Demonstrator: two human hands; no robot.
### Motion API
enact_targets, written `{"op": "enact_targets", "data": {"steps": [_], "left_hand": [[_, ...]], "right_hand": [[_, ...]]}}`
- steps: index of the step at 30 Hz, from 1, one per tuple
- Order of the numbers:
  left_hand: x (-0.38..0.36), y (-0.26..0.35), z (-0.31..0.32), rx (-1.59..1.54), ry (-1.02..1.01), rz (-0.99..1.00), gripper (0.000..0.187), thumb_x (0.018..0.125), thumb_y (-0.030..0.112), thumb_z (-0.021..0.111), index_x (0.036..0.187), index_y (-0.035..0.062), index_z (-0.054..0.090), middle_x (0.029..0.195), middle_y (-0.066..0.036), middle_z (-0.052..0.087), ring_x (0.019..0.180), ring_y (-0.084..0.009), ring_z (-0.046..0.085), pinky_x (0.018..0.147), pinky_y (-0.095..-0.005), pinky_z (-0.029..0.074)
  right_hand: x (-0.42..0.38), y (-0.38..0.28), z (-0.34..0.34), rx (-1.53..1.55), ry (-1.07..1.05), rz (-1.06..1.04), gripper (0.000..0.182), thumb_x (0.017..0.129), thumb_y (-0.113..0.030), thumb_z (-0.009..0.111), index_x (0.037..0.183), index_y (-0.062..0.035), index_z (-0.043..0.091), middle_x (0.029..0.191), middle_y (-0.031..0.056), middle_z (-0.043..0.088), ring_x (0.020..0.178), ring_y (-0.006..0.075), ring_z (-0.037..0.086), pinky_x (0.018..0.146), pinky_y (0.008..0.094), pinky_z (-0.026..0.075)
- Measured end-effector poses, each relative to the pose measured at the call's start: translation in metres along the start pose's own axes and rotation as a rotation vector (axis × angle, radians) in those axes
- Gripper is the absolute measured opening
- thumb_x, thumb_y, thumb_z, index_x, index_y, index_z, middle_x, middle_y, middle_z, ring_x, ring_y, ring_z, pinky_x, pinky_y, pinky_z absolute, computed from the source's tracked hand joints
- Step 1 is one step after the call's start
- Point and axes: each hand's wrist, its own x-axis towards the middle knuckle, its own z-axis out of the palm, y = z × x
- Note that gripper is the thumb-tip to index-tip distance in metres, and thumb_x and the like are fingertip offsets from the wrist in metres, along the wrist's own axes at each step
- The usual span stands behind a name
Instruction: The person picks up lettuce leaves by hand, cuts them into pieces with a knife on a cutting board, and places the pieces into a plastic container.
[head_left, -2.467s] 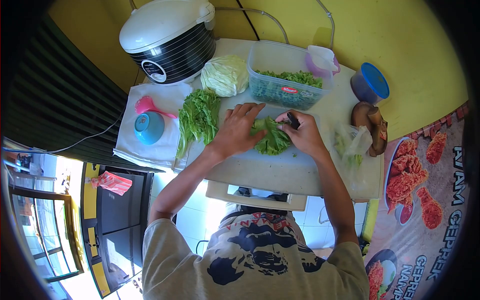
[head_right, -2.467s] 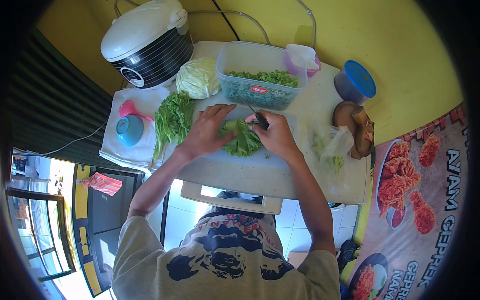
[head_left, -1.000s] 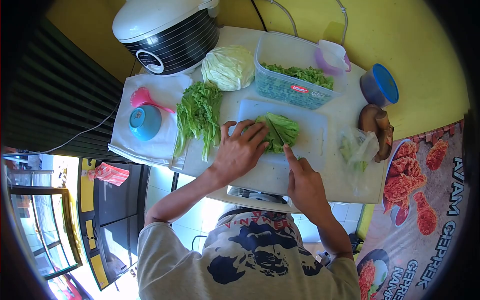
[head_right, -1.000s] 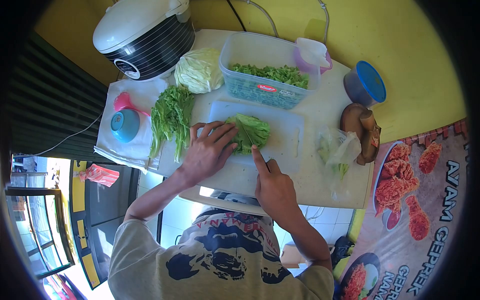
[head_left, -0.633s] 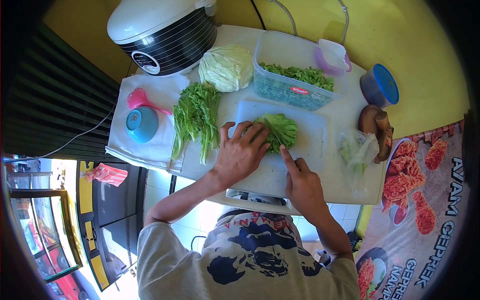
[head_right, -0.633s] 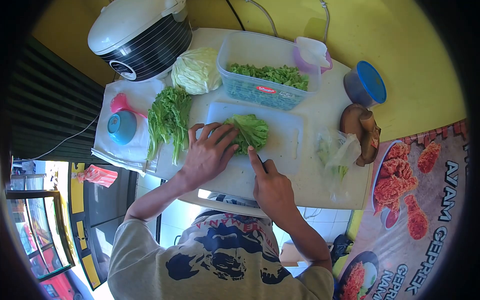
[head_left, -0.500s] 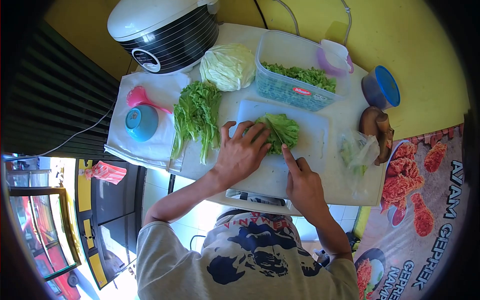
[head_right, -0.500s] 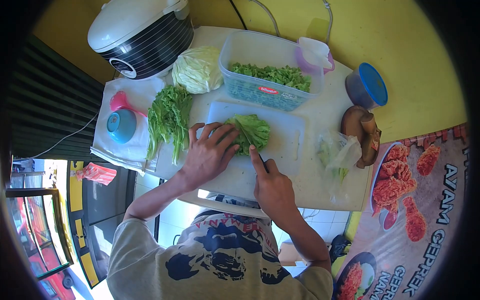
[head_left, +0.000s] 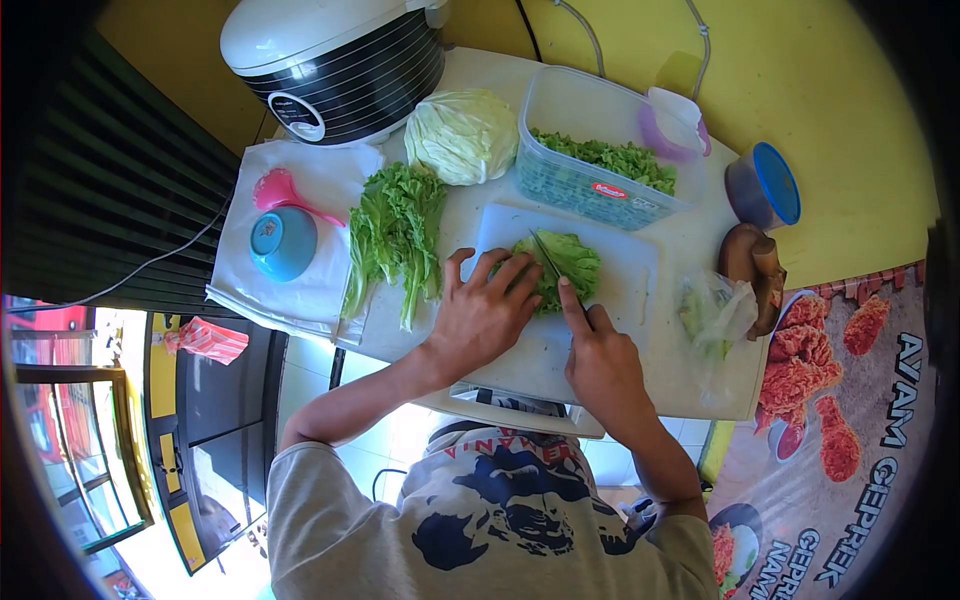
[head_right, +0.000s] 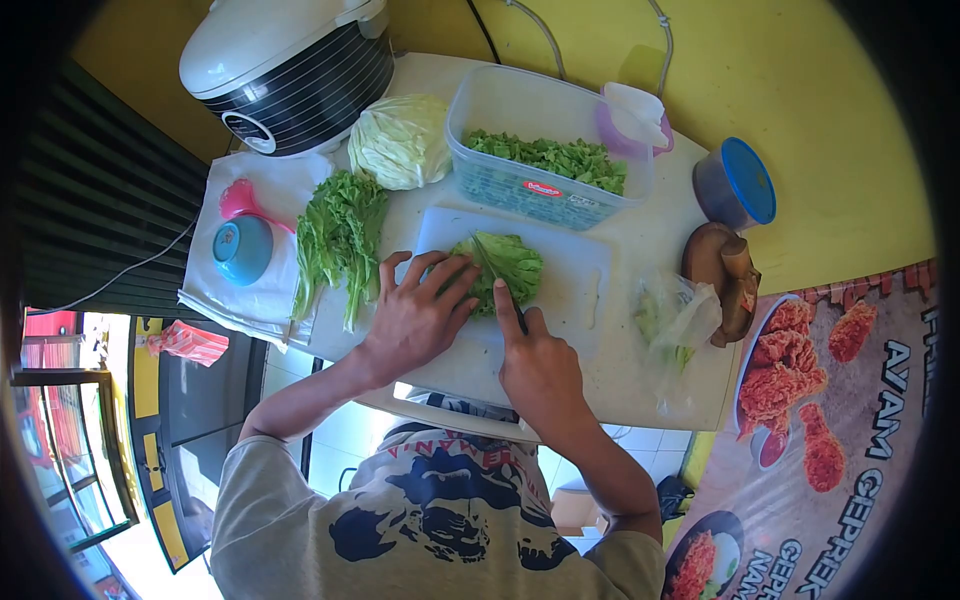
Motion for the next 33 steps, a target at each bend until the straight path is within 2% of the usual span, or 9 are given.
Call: {"op": "enact_targets", "data": {"steps": [8, 10, 16, 19, 22, 25, 28, 33], "left_hand": [[0.002, 0.002, 0.0, 0.042, 0.014, 0.015, 0.036, 0.093, 0.029, 0.074, 0.124, 0.0105, 0.073, 0.126, -0.003, 0.068, 0.12, -0.0221, 0.061, 0.106, -0.0501, 0.035], [0.001, 0.003, 0.0, 0.051, 0.01, 0.009, 0.037, 0.093, 0.029, 0.073, 0.125, 0.0104, 0.073, 0.126, -0.003, 0.068, 0.12, -0.022, 0.061, 0.106, -0.05, 0.035], [0.0, 0.002, 0.001, 0.039, 0.005, 0.002, 0.035, 0.094, 0.028, 0.073, 0.125, 0.0114, 0.073, 0.125, -0.002, 0.068, 0.12, -0.0222, 0.061, 0.107, -0.0502, 0.033], [0.003, -0.001, -0.004, -0.012, -0.02, 0.013, 0.034, 0.095, 0.027, 0.072, 0.126, 0.0114, 0.073, 0.125, -0.005, 0.07, 0.118, -0.023, 0.062, 0.107, -0.0508, 0.032], [0.013, -0.023, -0.016, -0.207, -0.114, 0.019, 0.035, 0.096, 0.025, 0.072, 0.127, 0.0102, 0.072, 0.126, -0.008, 0.071, 0.116, -0.025, 0.063, 0.107, -0.0486, 0.035], [0.029, -0.035, -0.026, -0.392, -0.132, -0.131, 0.035, 0.096, 0.024, 0.073, 0.128, 0.009, 0.072, 0.125, -0.011, 0.073, 0.114, -0.0272, 0.064, 0.106, -0.0463, 0.038], [0.038, -0.034, -0.012, -0.172, -0.044, -0.157, 0.037, 0.094, 0.026, 0.075, 0.127, 0.0092, 0.073, 0.127, -0.011, 0.071, 0.118, -0.0281, 0.063, 0.105, -0.0448, 0.04], [0.039, -0.034, -0.01, -0.103, -0.149, -0.069, 0.043, 0.09, 0.029, 0.079, 0.129, 0.0109, 0.072, 0.135, -0.01, 0.065, 0.128, -0.0278, 0.056, 0.108, -0.0479, 0.037]], "right_hand": [[0.001, 0.013, -0.022, 0.131, -0.041, -0.037, 0.074, 0.085, 0.002, 0.063, 0.157, -0.0068, 0.044, 0.092, 0.0204, 0.063, 0.069, 0.0415, 0.068, 0.064, 0.0501, 0.058], [-0.015, 0.009, -0.027, 0.147, -0.05, -0.003, 0.067, 0.089, 0.006, 0.06, 0.154, -0.0055, 0.048, 0.088, 0.0204, 0.062, 0.068, 0.0415, 0.065, 0.063, 0.0509, 0.054], [-0.075, 0.02, -0.049, 0.196, -0.121, 0.055, 0.065, 0.09, 0.008, 0.059, 0.153, -0.0051, 0.05, 0.082, 0.0193, 0.06, 0.064, 0.0405, 0.062, 0.061, 0.0516, 0.051], [-0.094, 0.029, -0.055, 0.199, -0.15, 0.06, 0.07, 0.09, 0.003, 0.061, 0.157, -0.0114, 0.046, 0.086, 0.0187, 0.063, 0.063, 0.039, 0.065, 0.062, 0.0506, 0.055], [-0.096, 0.047, -0.057, 0.29, -0.102, 0.032, 0.067, 0.093, 0.004, 0.06, 0.156, -0.0129, 0.048, 0.085, 0.0185, 0.063, 0.066, 0.038, 0.065, 0.065, 0.0502, 0.054], [-0.08, 0.037, -0.052, 0.473, 0.103, 0.072, 0.065, 0.094, 0.004, 0.059, 0.156, -0.0135, 0.048, 0.084, 0.0182, 0.063, 0.07, 0.0369, 0.066, 0.068, 0.0499, 0.053], [-0.055, 0.035, -0.029, 0.492, 0.179, 0.035, 0.064, 0.095, 0.004, 0.059, 0.156, -0.0134, 0.048, 0.084, 0.0182, 0.063, 0.072, 0.0365, 0.066, 0.069, 0.0493, 0.053], [-0.038, 0.038, -0.004, 0.361, 0.175, 0.014, 0.065, 0.095, 0.002, 0.06, 0.156, -0.0126, 0.047, 0.086, 0.0182, 0.064, 0.073, 0.037, 0.067, 0.07, 0.0482, 0.055]]}}
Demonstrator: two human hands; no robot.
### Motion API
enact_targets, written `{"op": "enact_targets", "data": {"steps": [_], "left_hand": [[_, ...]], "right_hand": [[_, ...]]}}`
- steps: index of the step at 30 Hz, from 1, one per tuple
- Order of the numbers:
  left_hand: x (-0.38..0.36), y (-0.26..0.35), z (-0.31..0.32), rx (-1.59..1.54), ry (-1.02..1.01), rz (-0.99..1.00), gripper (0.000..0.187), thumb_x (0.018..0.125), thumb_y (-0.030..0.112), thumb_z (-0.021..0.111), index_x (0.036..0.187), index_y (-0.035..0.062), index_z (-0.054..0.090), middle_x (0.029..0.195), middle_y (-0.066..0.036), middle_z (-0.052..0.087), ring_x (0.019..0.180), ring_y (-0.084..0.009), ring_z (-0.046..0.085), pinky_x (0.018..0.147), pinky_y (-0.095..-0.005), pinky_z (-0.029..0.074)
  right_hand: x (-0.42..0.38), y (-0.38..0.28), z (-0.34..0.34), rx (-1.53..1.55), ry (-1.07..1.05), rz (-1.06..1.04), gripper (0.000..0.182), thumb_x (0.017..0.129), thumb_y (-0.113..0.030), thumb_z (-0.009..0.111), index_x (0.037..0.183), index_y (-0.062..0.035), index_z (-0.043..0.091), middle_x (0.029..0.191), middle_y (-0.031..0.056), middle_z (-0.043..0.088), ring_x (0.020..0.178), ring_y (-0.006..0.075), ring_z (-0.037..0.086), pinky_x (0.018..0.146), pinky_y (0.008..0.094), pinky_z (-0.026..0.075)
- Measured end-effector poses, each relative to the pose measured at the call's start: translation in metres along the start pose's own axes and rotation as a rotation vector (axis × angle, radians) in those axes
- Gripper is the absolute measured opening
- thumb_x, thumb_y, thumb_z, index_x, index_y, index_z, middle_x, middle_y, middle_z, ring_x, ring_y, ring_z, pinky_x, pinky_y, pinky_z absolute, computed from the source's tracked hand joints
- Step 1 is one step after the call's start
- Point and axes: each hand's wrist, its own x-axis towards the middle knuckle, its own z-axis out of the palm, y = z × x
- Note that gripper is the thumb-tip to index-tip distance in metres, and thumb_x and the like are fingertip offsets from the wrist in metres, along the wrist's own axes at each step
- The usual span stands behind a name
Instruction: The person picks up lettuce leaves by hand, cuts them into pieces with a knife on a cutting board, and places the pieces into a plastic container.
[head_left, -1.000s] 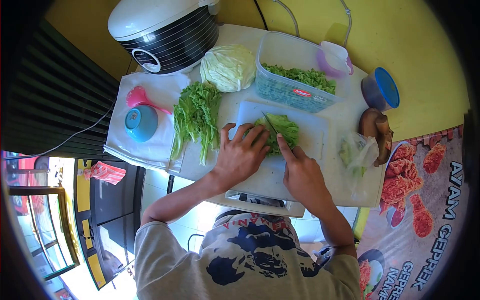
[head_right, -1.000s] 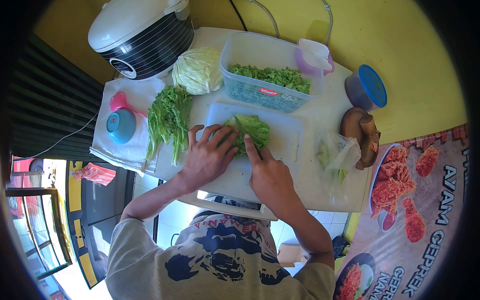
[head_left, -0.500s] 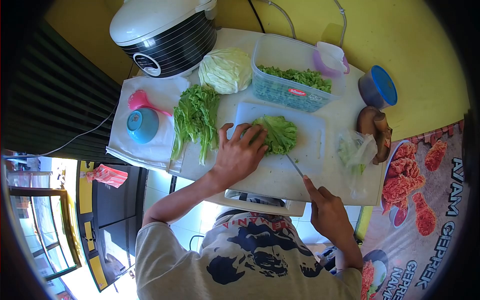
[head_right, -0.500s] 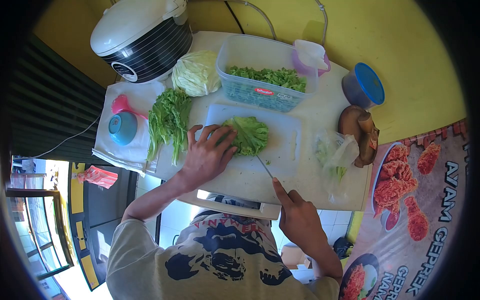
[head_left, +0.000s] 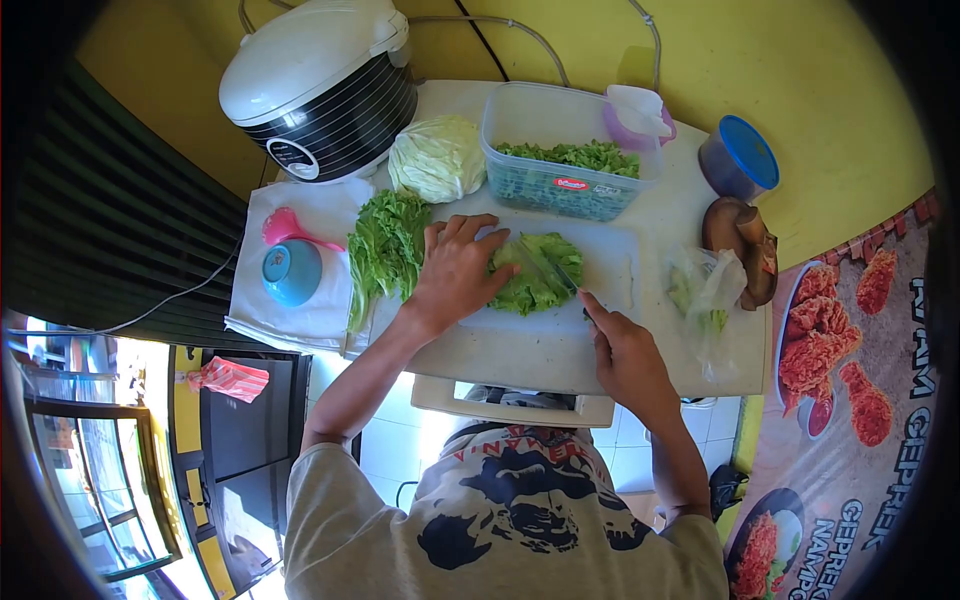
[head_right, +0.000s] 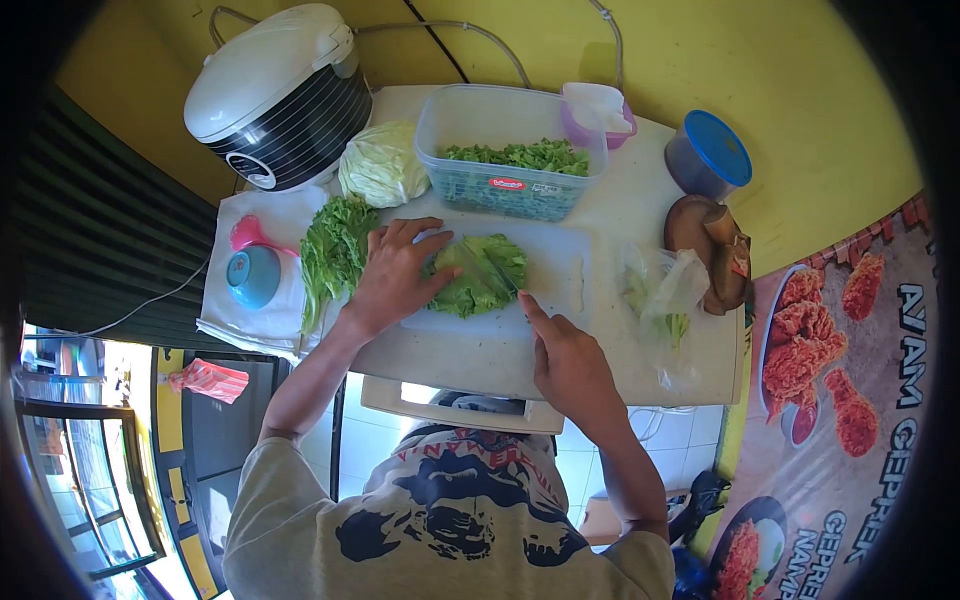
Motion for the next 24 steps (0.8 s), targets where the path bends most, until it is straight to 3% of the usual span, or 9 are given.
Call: {"op": "enact_targets", "data": {"steps": [4, 7, 10, 13, 16, 19, 22, 24], "left_hand": [[-0.001, -0.004, -0.002, -0.073, -0.049, -0.024, 0.038, 0.089, 0.026, 0.081, 0.121, 0.0105, 0.071, 0.138, -0.008, 0.062, 0.131, -0.0263, 0.054, 0.11, -0.0493, 0.034], [0.004, 0.003, -0.013, -0.236, -0.114, -0.094, 0.029, 0.09, 0.021, 0.08, 0.113, 0.0093, 0.068, 0.129, -0.007, 0.067, 0.128, -0.0269, 0.056, 0.112, -0.0483, 0.031], [0.006, -0.003, -0.009, -0.31, -0.131, -0.031, 0.027, 0.092, 0.014, 0.078, 0.114, 0.0074, 0.063, 0.118, -0.009, 0.07, 0.117, -0.0283, 0.065, 0.106, -0.0458, 0.04], [0.014, -0.005, -0.012, -0.61, -0.186, 0.002, 0.03, 0.093, 0.01, 0.078, 0.118, 0.0048, 0.061, 0.106, -0.008, 0.07, 0.101, -0.0242, 0.071, 0.094, -0.0396, 0.051], [0.013, 0.002, -0.014, -0.791, -0.177, 0.036, 0.028, 0.095, 0.008, 0.077, 0.116, 0.0017, 0.061, 0.104, -0.006, 0.07, 0.093, -0.0144, 0.071, 0.084, -0.0323, 0.056], [0.011, 0.009, -0.014, -1.069, -0.233, -0.046, 0.027, 0.097, 0.01, 0.077, 0.117, 0.0002, 0.062, 0.104, -0.004, 0.069, 0.092, -0.0086, 0.066, 0.086, -0.0297, 0.055], [0.007, 0.02, -0.023, -1.09, -0.195, -0.185, 0.027, 0.098, 0.011, 0.076, 0.119, -0.0009, 0.064, 0.103, -0.005, 0.07, 0.093, -0.0084, 0.065, 0.084, -0.0284, 0.055], [0.005, 0.01, -0.015, -1.016, -0.22, -0.12, 0.029, 0.099, 0.013, 0.075, 0.121, -0.002, 0.065, 0.102, -0.005, 0.07, 0.09, -0.0084, 0.065, 0.078, -0.027, 0.055]], "right_hand": [[-0.004, 0.009, -0.003, -0.212, 0.023, 0.078, 0.066, 0.094, 0.002, 0.06, 0.157, -0.0119, 0.046, 0.087, 0.018, 0.065, 0.07, 0.0378, 0.068, 0.067, 0.0478, 0.057], [-0.004, 0.009, -0.009, -0.181, 0.046, 0.036, 0.065, 0.095, 0.001, 0.06, 0.157, -0.0108, 0.045, 0.092, 0.0193, 0.069, 0.072, 0.0376, 0.071, 0.066, 0.0465, 0.058], [0.003, -0.008, -0.011, 0.09, 0.158, 0.111, 0.056, 0.096, -0.004, 0.065, 0.15, -0.0075, 0.053, 0.098, 0.0209, 0.073, 0.077, 0.035, 0.074, 0.067, 0.0418, 0.059], [0.017, -0.022, -0.017, 0.171, 0.079, 0.213, 0.043, 0.096, -0.008, 0.071, 0.138, -0.0038, 0.062, 0.1, 0.0216, 0.075, 0.08, 0.0328, 0.076, 0.071, 0.0372, 0.059], [0.037, -0.015, 0.003, 0.327, 0.258, -0.05, 0.03, 0.095, -0.012, 0.075, 0.122, -0.0009, 0.068, 0.093, 0.0183, 0.076, 0.076, 0.0261, 0.075, 0.072, 0.0348, 0.057], [0.053, -0.019, 0.009, 0.431, 0.172, -0.055, 0.025, 0.095, -0.014, 0.077, 0.115, 0.0, 0.07, 0.086, 0.0151, 0.076, 0.072, 0.0197, 0.073, 0.069, 0.0336, 0.055], [0.061, -0.005, 0.022, 0.482, 0.092, 0.059, 0.023, 0.096, -0.015, 0.078, 0.111, 0.0, 0.07, 0.08, 0.0121, 0.074, 0.069, 0.0142, 0.069, 0.063, 0.0338, 0.052], [0.066, -0.002, 0.029, 0.485, 0.173, 0.005, 0.021, 0.096, -0.016, 0.077, 0.108, -0.0001, 0.07, 0.077, 0.013, 0.072, 0.065, 0.0172, 0.067, 0.061, 0.0347, 0.05]]}}
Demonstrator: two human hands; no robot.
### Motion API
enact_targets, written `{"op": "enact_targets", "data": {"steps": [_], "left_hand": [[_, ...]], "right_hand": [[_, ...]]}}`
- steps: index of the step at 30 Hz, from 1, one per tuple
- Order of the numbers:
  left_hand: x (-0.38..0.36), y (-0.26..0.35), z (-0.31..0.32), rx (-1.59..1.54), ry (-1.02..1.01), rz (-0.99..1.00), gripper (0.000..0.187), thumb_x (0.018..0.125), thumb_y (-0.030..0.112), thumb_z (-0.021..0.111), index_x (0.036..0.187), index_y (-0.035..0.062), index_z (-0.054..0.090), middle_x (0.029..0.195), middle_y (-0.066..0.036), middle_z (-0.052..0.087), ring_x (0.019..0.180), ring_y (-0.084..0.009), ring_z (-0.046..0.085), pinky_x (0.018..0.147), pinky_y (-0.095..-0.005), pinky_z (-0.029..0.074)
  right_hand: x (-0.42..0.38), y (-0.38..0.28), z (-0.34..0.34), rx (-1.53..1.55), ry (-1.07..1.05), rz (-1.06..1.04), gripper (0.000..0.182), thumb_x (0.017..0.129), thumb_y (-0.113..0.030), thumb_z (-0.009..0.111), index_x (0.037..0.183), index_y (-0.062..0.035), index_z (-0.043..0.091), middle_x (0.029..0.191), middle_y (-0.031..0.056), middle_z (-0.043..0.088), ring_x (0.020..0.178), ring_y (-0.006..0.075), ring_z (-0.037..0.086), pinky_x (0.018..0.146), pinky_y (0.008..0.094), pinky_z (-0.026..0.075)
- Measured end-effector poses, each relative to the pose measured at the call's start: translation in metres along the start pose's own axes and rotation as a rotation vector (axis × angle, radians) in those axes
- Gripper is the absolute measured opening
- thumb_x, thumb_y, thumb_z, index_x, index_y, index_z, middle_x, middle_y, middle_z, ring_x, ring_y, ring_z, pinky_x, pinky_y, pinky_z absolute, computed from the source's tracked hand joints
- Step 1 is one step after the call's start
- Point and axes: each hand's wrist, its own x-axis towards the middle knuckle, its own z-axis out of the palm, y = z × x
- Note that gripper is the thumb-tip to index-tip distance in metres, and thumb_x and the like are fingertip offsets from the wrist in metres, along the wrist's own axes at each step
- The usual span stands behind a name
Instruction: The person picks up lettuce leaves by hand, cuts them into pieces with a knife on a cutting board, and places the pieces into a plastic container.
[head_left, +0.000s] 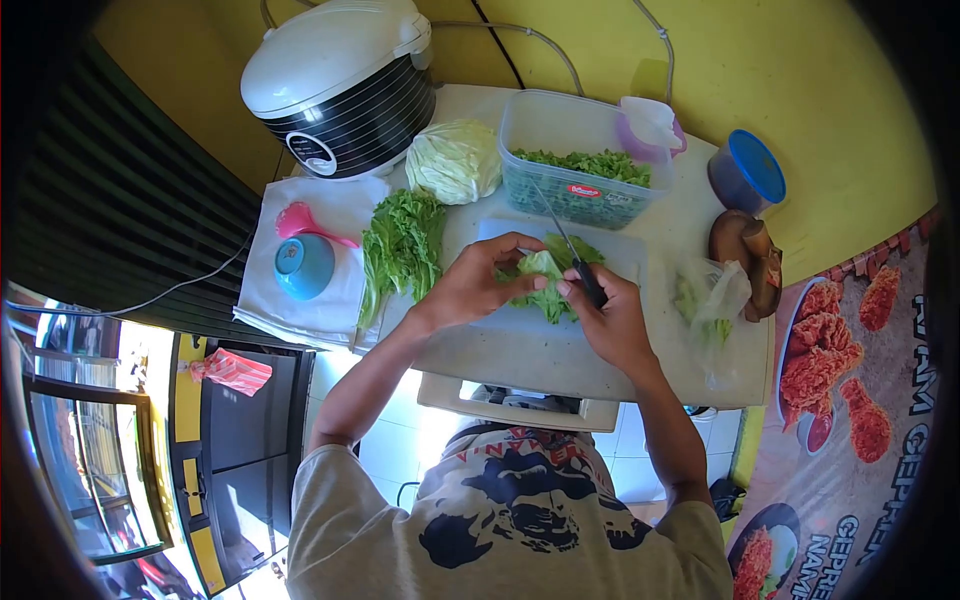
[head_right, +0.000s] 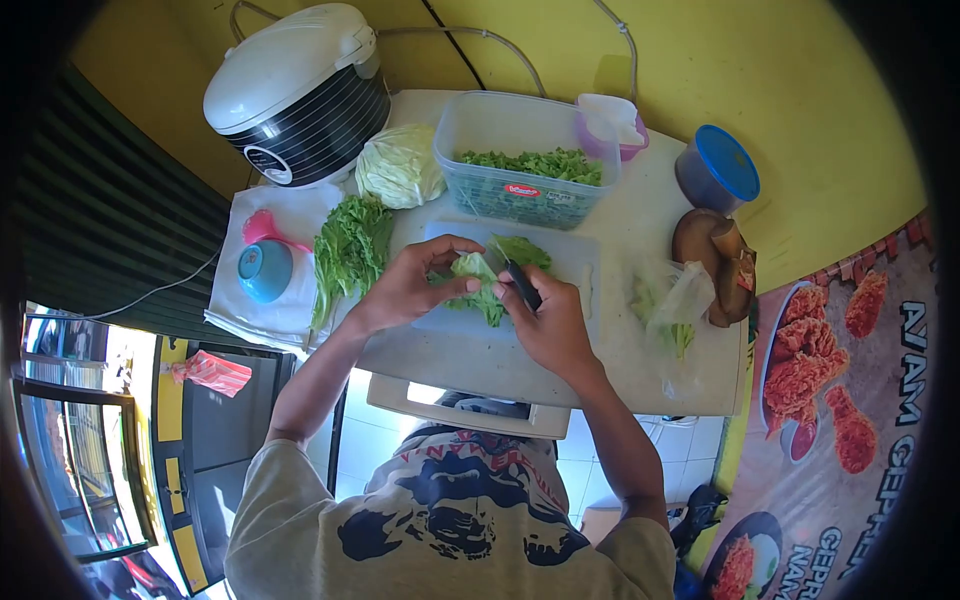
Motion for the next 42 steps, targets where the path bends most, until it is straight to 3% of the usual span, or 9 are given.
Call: {"op": "enact_targets", "data": {"steps": [4, 7, 10, 13, 16, 19, 25, 32, 42], "left_hand": [[-0.006, -0.001, -0.005, 0.005, 0.072, -0.193, 0.027, 0.1, 0.015, 0.074, 0.118, -0.0039, 0.067, 0.096, -0.004, 0.072, 0.082, -0.0076, 0.066, 0.064, -0.0271, 0.055], [0.0, -0.009, -0.001, 0.101, 0.263, -0.136, 0.03, 0.097, 0.016, 0.076, 0.116, -0.0051, 0.066, 0.095, -0.017, 0.075, 0.071, -0.0166, 0.072, 0.054, -0.0342, 0.056], [0.0, 0.007, -0.002, 0.341, 0.275, -0.233, 0.03, 0.096, 0.017, 0.075, 0.116, -0.0039, 0.066, 0.097, -0.021, 0.074, 0.071, -0.025, 0.075, 0.059, -0.037, 0.059], [0.002, -0.022, 0.002, 0.658, 0.401, 0.114, 0.033, 0.092, 0.019, 0.079, 0.117, 0.0005, 0.068, 0.101, -0.015, 0.075, 0.07, -0.0295, 0.073, 0.061, -0.0388, 0.057], [-0.006, -0.005, 0.009, 0.759, 0.454, -0.045, 0.034, 0.089, 0.021, 0.08, 0.117, 0.0042, 0.07, 0.114, -0.012, 0.073, 0.083, -0.0339, 0.072, 0.071, -0.042, 0.057], [-0.017, -0.003, 0.008, 1.001, 0.587, 0.232, 0.034, 0.088, 0.023, 0.081, 0.118, 0.0088, 0.072, 0.124, -0.009, 0.07, 0.106, -0.0305, 0.069, 0.087, -0.0439, 0.055], [-0.035, -0.015, 0.013, 1.078, 0.255, 0.392, 0.04, 0.09, 0.025, 0.079, 0.123, 0.0054, 0.071, 0.131, -0.01, 0.067, 0.127, -0.0293, 0.06, 0.108, -0.0499, 0.045], [-0.037, -0.029, 0.018, 1.051, 0.235, 0.333, 0.044, 0.092, 0.026, 0.075, 0.128, 0.002, 0.069, 0.131, -0.013, 0.068, 0.13, -0.0316, 0.059, 0.113, -0.048, 0.043], [-0.035, -0.03, 0.018, 0.99, 0.233, 0.32, 0.043, 0.092, 0.022, 0.075, 0.127, 0.0, 0.068, 0.131, -0.016, 0.067, 0.129, -0.0356, 0.059, 0.113, -0.0477, 0.046]], "right_hand": [[0.007, -0.007, 0.002, -0.211, -0.023, -0.022, 0.02, 0.097, -0.018, 0.075, 0.104, -0.0006, 0.068, 0.074, 0.0159, 0.069, 0.062, 0.0286, 0.066, 0.06, 0.0381, 0.049], [0.013, -0.004, 0.008, -0.213, -0.051, -0.059, 0.02, 0.095, -0.017, 0.075, 0.105, -0.0013, 0.066, 0.074, 0.0178, 0.068, 0.065, 0.0377, 0.066, 0.062, 0.0412, 0.052], [0.014, -0.006, 0.011, -0.317, -0.011, -0.074, 0.022, 0.094, -0.015, 0.075, 0.109, -0.0023, 0.065, 0.078, 0.0176, 0.069, 0.07, 0.0391, 0.069, 0.065, 0.0438, 0.054], [0.013, 0.001, 0.011, -0.41, -0.009, -0.106, 0.025, 0.093, -0.013, 0.074, 0.114, -0.0022, 0.064, 0.087, 0.0195, 0.069, 0.075, 0.0381, 0.07, 0.068, 0.0452, 0.055], [0.009, -0.008, 0.01, -0.368, 0.105, -0.262, 0.028, 0.095, -0.01, 0.071, 0.12, -0.0008, 0.063, 0.095, 0.0213, 0.067, 0.081, 0.0382, 0.07, 0.07, 0.0454, 0.055], [-0.011, -0.034, -0.001, -0.368, 0.087, -0.175, 0.034, 0.098, -0.007, 0.066, 0.13, 0.0001, 0.061, 0.097, 0.0211, 0.065, 0.083, 0.0384, 0.07, 0.071, 0.0454, 0.056], [-0.054, -0.033, 0.001, -0.359, -0.105, -0.081, 0.052, 0.1, -0.005, 0.06, 0.151, -0.0045, 0.051, 0.088, 0.0209, 0.067, 0.069, 0.0383, 0.069, 0.062, 0.0456, 0.056], [-0.055, -0.024, 0.005, -0.651, -0.194, -0.016, 0.053, 0.099, -0.006, 0.062, 0.151, -0.0118, 0.053, 0.084, 0.0199, 0.07, 0.064, 0.0374, 0.069, 0.057, 0.0474, 0.055], [-0.037, -0.009, 0.006, -0.669, -0.176, -0.131, 0.063, 0.094, -0.009, 0.064, 0.155, -0.0171, 0.05, 0.076, 0.0121, 0.065, 0.054, 0.032, 0.066, 0.053, 0.0449, 0.056]]}}
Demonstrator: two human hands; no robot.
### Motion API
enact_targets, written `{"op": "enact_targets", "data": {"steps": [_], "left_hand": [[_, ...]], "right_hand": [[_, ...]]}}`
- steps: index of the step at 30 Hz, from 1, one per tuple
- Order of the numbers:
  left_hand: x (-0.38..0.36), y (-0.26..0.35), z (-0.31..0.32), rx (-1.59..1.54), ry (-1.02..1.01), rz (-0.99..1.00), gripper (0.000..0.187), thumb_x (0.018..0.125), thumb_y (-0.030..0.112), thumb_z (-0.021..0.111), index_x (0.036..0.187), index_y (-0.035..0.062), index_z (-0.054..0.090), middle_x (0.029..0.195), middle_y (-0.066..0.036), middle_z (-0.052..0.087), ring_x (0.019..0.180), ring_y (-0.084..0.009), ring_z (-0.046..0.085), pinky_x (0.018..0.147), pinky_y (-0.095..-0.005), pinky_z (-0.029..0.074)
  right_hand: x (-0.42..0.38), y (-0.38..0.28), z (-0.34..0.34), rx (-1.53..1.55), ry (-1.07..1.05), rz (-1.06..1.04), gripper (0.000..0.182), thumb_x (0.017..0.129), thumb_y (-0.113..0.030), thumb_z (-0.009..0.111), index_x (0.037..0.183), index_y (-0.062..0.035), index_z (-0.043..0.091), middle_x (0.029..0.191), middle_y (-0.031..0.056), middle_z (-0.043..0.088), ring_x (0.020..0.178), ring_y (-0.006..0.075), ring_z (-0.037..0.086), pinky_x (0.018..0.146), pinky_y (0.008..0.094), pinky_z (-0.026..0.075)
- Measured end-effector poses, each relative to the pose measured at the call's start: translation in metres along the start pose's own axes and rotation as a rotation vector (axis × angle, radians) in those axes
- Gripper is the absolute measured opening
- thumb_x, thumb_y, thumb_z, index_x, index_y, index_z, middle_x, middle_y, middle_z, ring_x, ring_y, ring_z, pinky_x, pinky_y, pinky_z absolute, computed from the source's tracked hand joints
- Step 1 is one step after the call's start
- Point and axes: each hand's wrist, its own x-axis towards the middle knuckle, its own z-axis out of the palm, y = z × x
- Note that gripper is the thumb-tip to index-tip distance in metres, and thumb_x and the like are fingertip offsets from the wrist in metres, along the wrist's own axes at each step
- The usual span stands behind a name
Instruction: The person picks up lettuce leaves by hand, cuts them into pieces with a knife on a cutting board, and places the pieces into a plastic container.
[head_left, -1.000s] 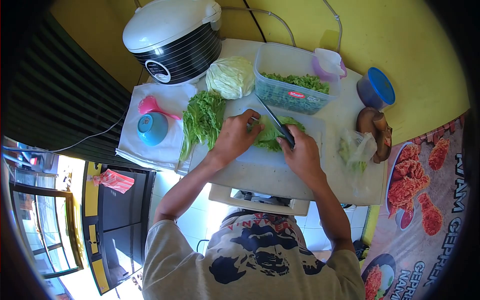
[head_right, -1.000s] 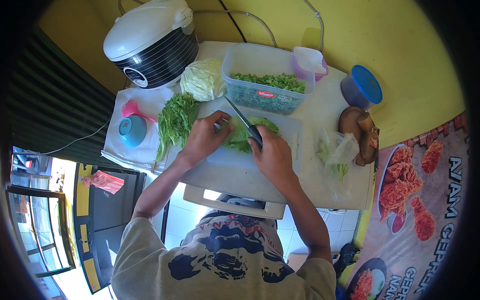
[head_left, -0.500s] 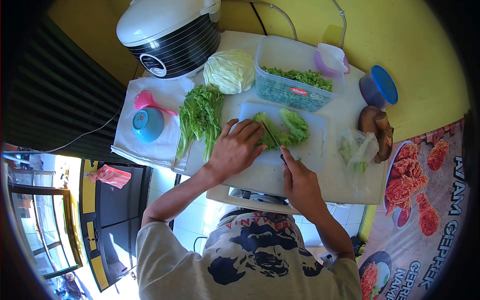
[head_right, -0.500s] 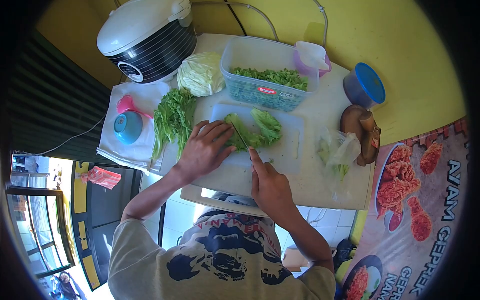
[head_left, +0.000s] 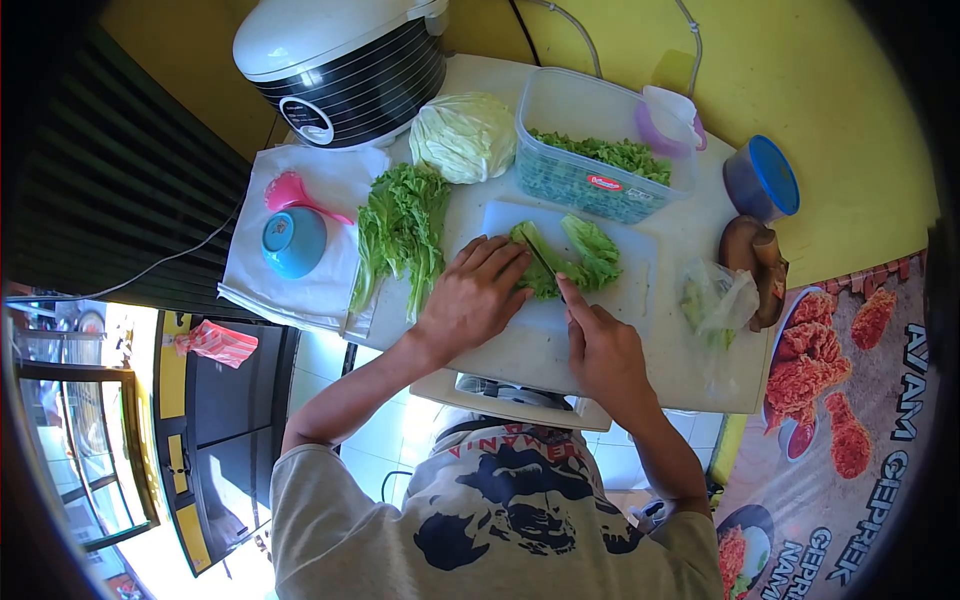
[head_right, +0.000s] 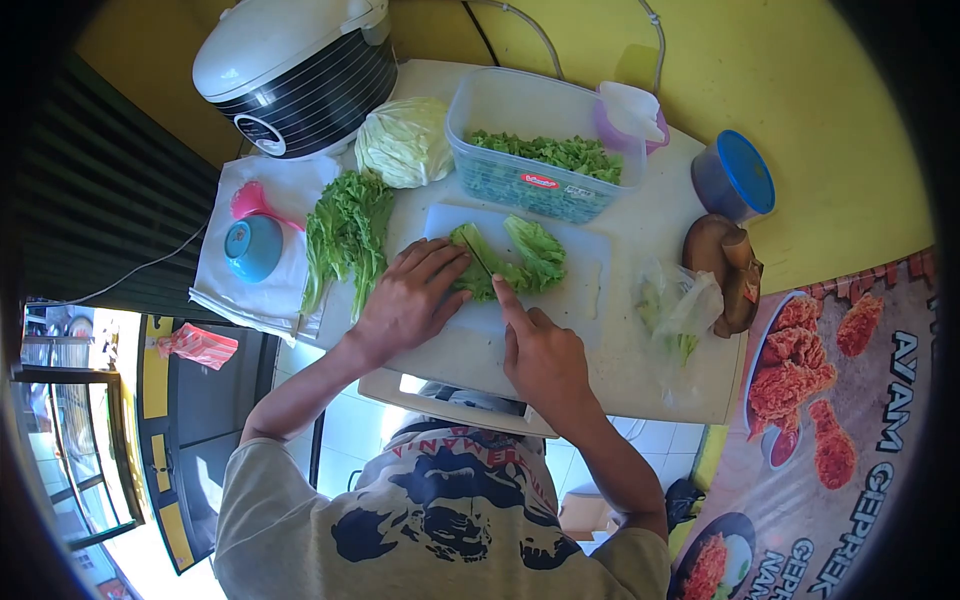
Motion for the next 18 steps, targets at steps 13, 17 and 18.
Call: {"op": "enact_targets", "data": {"steps": [13, 17, 18], "left_hand": [[0.002, 0.006, -0.001, 0.034, 0.006, -0.018, 0.042, 0.09, 0.021, 0.077, 0.125, -0.0011, 0.069, 0.129, -0.016, 0.067, 0.128, -0.0355, 0.06, 0.108, -0.0469, 0.049], [0.0, 0.007, 0.0, 0.042, 0.013, -0.028, 0.041, 0.09, 0.021, 0.076, 0.125, -0.0009, 0.069, 0.13, -0.016, 0.066, 0.128, -0.0356, 0.06, 0.108, -0.0469, 0.049], [0.0, 0.007, 0.0, 0.044, 0.012, -0.032, 0.041, 0.09, 0.021, 0.075, 0.125, -0.0008, 0.069, 0.13, -0.016, 0.066, 0.128, -0.0357, 0.06, 0.108, -0.0469, 0.049]], "right_hand": [[0.02, -0.003, -0.006, -0.068, -0.083, -0.022, 0.065, 0.092, -0.008, 0.066, 0.155, -0.0162, 0.051, 0.077, 0.0149, 0.066, 0.058, 0.0342, 0.067, 0.057, 0.0469, 0.057], [-0.007, -0.002, -0.024, -0.038, -0.142, 0.019, 0.063, 0.092, 0.0, 0.063, 0.153, -0.0119, 0.053, 0.077, 0.017, 0.066, 0.06, 0.0349, 0.065, 0.058, 0.0464, 0.054], [-0.015, -0.003, -0.029, -0.042, -0.158, 0.032, 0.063, 0.092, 0.001, 0.063, 0.153, -0.0118, 0.053, 0.076, 0.0166, 0.066, 0.059, 0.0345, 0.065, 0.057, 0.0461, 0.054]]}}
